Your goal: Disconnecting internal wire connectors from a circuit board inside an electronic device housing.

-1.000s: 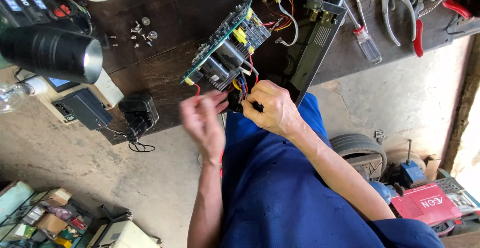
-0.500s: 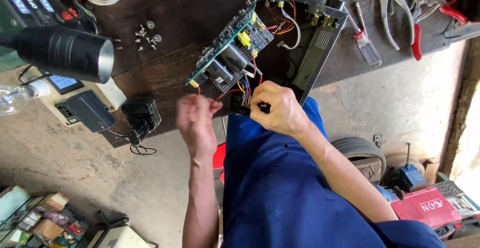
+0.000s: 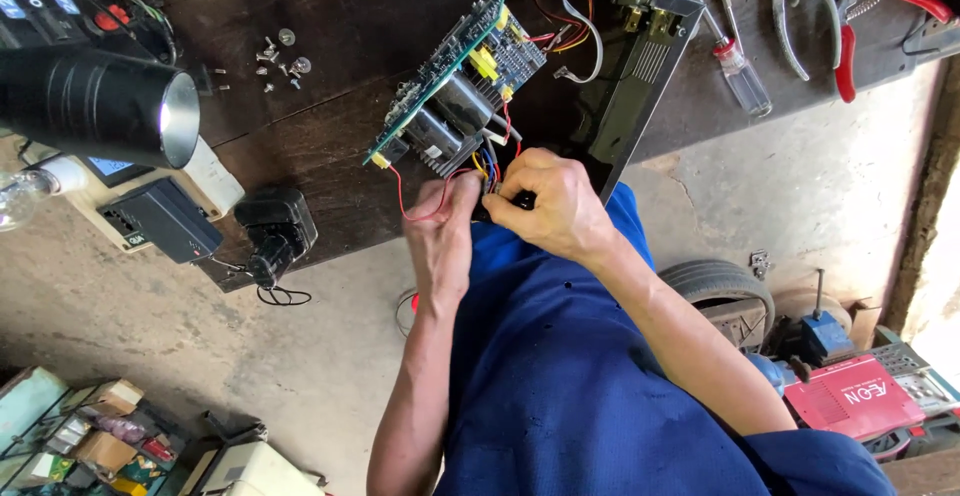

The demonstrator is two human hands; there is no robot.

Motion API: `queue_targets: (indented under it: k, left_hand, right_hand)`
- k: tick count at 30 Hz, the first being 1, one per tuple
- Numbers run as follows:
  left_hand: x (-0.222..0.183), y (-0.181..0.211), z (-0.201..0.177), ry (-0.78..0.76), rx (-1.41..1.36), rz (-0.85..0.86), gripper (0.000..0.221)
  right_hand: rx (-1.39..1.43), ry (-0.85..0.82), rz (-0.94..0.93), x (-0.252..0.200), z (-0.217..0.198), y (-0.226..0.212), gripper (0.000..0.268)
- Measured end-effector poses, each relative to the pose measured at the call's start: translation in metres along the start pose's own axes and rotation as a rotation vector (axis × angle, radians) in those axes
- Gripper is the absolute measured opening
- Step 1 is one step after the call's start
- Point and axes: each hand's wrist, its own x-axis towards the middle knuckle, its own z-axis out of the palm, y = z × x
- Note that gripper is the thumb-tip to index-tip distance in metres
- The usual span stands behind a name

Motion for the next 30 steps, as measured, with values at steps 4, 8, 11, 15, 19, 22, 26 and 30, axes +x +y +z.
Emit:
queue_targets:
  k: [4, 8, 11, 15, 19, 22, 26, 30]
  left_hand:
    - [-0.006, 0.019, 0.006, -0.002, -0.102, 0.016, 0.024]
    - [-0.005, 0.006, 0.006, -0.042, -0.132, 0.044, 0.017]
    - [-0.005, 0.008, 0.004, -0.023, -0.111, 0.066, 0.016]
    - [0.000, 0.010, -0.002, -0.102, -0.043, 0.095, 0.011]
    - [0.007, -0.002, -0.005, -0.157, -0.149, 0.088, 0.015]
    - [0.005, -0.001, -0.003, -0.184, -0.189, 0.086, 0.015]
    - [0.005, -0.008, 0.000, -0.187, -0.241, 0.073, 0.017]
    - [0.008, -0.008, -0.007, -0.233, -0.260, 0.061, 0.016]
  right_hand:
    - [-0.261, 0.071, -0.179, -0.006, 0.010, -0.015, 0.012]
    - [-0.252, 0.151, -0.267, -0.006, 0.014, -0.008, 0.017]
    - [-0.253, 0.146, -0.309, -0.005, 0.011, -0.007, 0.019]
    - [0.013, 0.084, -0.209, 0.000, 0.004, 0.001, 0.014]
    - [0.147, -0.047, -0.070, 0.005, -0.006, -0.001, 0.011]
    - [0.211, -0.117, 0.062, 0.007, -0.011, -0.002, 0.013]
    - [0.402, -0.074, 0.345, 0.008, -0.028, -0.030, 0.019]
    - [0.338, -0.071, 0.359, 0.005, -0.035, -0.037, 0.018]
